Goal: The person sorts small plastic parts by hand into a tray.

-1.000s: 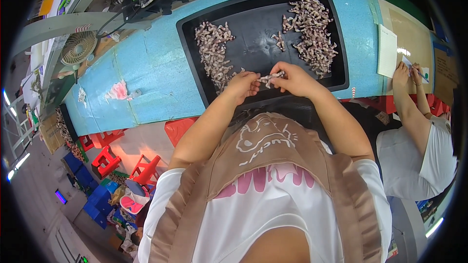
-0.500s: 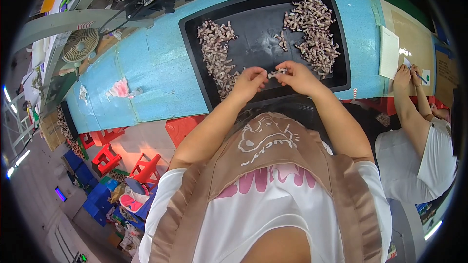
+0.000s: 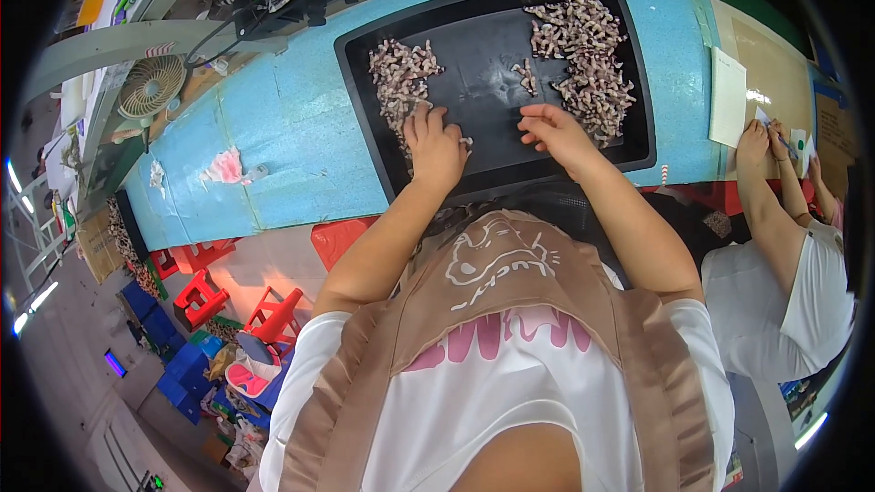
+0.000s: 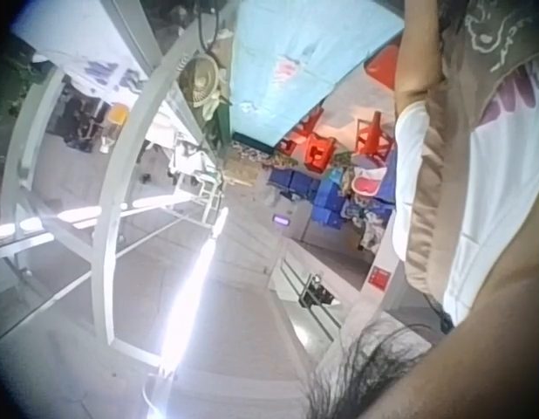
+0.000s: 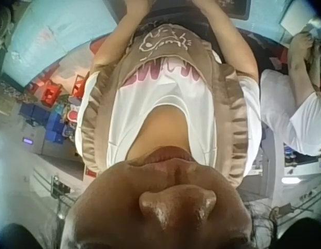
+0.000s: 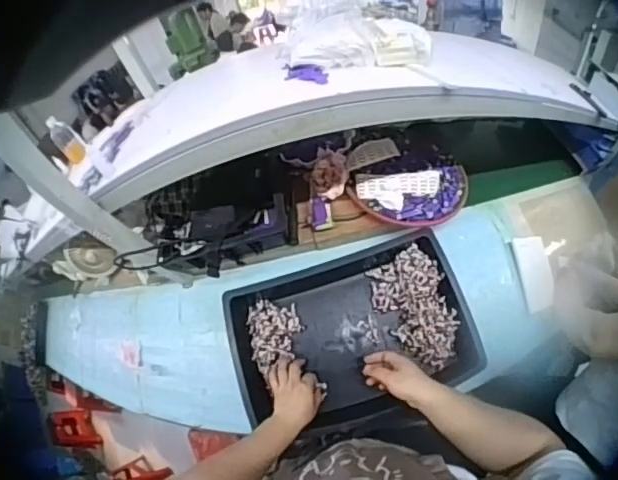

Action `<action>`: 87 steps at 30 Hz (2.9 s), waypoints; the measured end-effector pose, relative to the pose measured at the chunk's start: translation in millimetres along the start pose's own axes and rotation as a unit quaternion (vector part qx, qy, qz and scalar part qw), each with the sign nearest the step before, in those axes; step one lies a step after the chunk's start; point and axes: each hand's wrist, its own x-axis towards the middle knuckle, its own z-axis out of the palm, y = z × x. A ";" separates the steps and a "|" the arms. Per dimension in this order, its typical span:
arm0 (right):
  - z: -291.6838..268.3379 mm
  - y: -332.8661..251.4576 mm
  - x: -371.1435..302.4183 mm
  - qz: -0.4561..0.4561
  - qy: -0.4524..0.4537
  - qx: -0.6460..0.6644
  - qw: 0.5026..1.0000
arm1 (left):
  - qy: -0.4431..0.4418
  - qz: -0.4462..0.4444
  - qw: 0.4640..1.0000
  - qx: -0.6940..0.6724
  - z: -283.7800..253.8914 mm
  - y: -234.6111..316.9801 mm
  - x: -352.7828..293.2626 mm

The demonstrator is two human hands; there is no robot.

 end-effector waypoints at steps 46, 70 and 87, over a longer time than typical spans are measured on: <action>-8.4 -9.5 -3.5 0.008 0.028 0.206 0.978 | -0.005 -0.098 0.995 -0.004 -12.4 -20.7 -3.7; -4.8 -14.8 -4.2 -0.086 0.003 0.246 0.966 | -0.022 -0.054 0.955 -0.289 2.5 8.8 18.6; -6.5 2.4 6.0 -0.023 -0.064 -0.126 0.990 | -0.052 -0.082 0.915 -0.391 0.9 22.4 7.2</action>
